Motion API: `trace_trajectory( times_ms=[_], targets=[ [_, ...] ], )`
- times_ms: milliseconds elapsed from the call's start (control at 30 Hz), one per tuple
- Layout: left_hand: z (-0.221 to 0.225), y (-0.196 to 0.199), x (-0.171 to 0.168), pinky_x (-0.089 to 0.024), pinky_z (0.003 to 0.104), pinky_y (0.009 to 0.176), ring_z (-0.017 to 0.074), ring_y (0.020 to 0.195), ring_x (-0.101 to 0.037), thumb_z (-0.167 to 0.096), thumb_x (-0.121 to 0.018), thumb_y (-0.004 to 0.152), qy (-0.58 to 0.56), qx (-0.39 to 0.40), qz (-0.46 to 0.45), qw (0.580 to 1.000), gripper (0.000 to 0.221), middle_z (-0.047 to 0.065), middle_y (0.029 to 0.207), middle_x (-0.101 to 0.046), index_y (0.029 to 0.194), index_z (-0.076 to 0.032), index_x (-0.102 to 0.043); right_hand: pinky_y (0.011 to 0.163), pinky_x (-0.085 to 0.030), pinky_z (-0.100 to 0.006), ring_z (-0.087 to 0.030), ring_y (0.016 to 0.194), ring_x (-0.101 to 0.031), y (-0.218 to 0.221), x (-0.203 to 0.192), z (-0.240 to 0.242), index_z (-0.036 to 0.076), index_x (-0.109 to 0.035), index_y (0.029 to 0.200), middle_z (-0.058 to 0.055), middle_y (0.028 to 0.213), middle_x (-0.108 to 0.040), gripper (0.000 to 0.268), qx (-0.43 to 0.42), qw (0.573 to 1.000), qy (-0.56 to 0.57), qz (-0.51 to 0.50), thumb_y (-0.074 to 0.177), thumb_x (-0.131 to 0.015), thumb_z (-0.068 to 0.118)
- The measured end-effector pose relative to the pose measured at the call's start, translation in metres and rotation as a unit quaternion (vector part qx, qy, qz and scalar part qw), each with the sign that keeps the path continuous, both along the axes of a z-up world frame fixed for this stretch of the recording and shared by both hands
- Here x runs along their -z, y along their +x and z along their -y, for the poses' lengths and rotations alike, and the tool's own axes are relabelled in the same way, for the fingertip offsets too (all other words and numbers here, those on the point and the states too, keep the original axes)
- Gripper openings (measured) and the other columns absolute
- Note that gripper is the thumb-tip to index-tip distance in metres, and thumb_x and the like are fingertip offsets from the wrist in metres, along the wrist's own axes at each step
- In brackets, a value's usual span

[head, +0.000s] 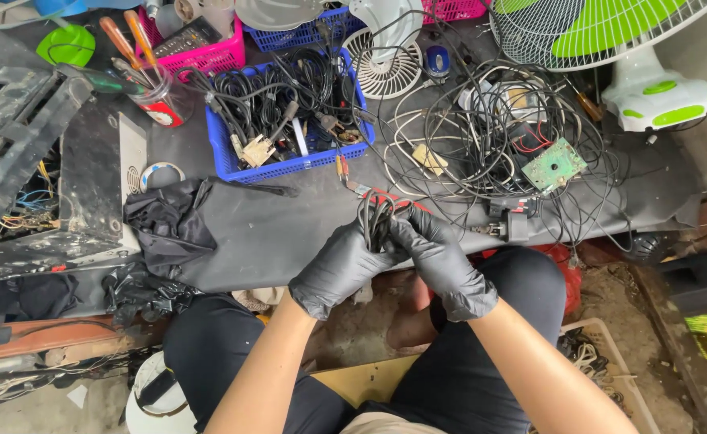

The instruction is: Assembling or repairing power adapters by stripping, twisting, and organizing wires.

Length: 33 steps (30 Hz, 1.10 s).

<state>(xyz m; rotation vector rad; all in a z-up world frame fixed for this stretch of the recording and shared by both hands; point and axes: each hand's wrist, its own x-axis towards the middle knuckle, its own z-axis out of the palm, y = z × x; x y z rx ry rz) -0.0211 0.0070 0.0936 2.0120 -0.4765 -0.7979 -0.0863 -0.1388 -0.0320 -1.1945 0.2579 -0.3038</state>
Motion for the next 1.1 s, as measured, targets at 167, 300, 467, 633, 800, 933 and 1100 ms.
trace_trajectory(
  times_ms=[167,300,467,633,800,933,1100],
  targets=[
    [0.003,0.005,0.028,-0.057,0.05,0.086,0.0362,0.097,-0.071,-0.025,-0.063,0.086,-0.043,-0.019,0.049,0.998,0.029,0.017,0.096,-0.073,0.111,-0.01,-0.063,0.079,-0.054,-0.027,-0.015,0.085,-0.066,0.004,-0.015,-0.008,0.005,-0.064,0.107,-0.01,0.095,-0.07,0.019,-0.016,0.999,-0.029,-0.009,0.091,-0.069,0.014],
    [0.0,0.009,0.063,-0.057,0.046,0.076,0.0317,0.083,-0.074,-0.02,-0.06,0.089,-0.036,-0.019,0.064,0.997,0.021,0.013,0.083,-0.073,0.105,-0.008,-0.067,0.086,-0.053,-0.027,-0.015,0.094,-0.067,0.007,-0.025,-0.02,0.006,-0.065,0.115,-0.01,0.103,-0.071,0.028,-0.044,0.997,-0.055,-0.018,0.09,-0.07,0.018],
    [0.006,0.007,0.069,-0.057,0.035,0.064,0.0197,0.065,-0.07,-0.024,-0.058,0.093,-0.112,-0.055,0.006,0.992,0.019,0.01,0.067,-0.07,0.097,-0.009,-0.069,0.092,-0.052,-0.027,-0.015,0.103,-0.068,0.014,-0.04,-0.031,0.007,-0.065,0.123,-0.009,0.112,-0.072,0.037,-0.066,0.994,-0.082,-0.023,0.089,-0.071,0.021],
    [0.006,-0.002,0.069,-0.056,0.038,0.065,0.019,0.063,-0.063,-0.018,-0.062,0.092,-0.179,0.025,-0.065,0.981,0.017,0.012,0.068,-0.069,0.087,-0.005,-0.071,0.099,-0.049,-0.035,-0.023,0.11,-0.067,0.027,-0.018,-0.031,0.0,-0.072,0.107,-0.019,0.111,-0.072,0.029,-0.091,0.995,-0.021,-0.02,0.089,-0.07,0.023],
    [-0.009,0.002,0.045,-0.056,0.037,0.069,0.0253,0.063,-0.068,-0.012,-0.066,0.086,-0.176,0.07,-0.134,0.973,0.019,0.019,0.064,-0.069,0.073,0.002,-0.069,0.071,-0.061,-0.036,-0.028,0.08,-0.075,0.036,-0.038,-0.047,0.0,-0.069,0.082,-0.016,0.073,-0.071,0.027,0.052,0.987,0.06,-0.139,0.085,-0.079,0.026],
    [-0.02,0.0,0.064,-0.052,0.027,0.058,0.0217,0.056,-0.068,-0.02,-0.072,0.089,-0.148,0.096,-0.172,0.969,0.023,0.015,0.059,-0.069,0.073,-0.003,-0.067,0.049,-0.061,-0.034,-0.025,0.059,-0.071,0.035,-0.072,-0.056,0.004,-0.073,0.089,-0.017,0.06,-0.067,0.033,0.116,0.967,0.103,-0.203,0.083,-0.079,0.036],
    [-0.024,0.0,0.085,-0.055,0.034,0.075,0.0198,0.078,-0.066,-0.025,-0.078,0.085,-0.127,0.063,-0.17,0.975,0.028,0.01,0.078,-0.069,0.084,0.002,-0.072,0.055,-0.052,-0.032,-0.007,0.043,-0.034,0.03,-0.06,-0.039,0.005,-0.059,0.108,0.004,0.06,-0.026,0.06,-0.087,0.984,0.154,0.0,0.099,-0.039,0.061]
  ],
)
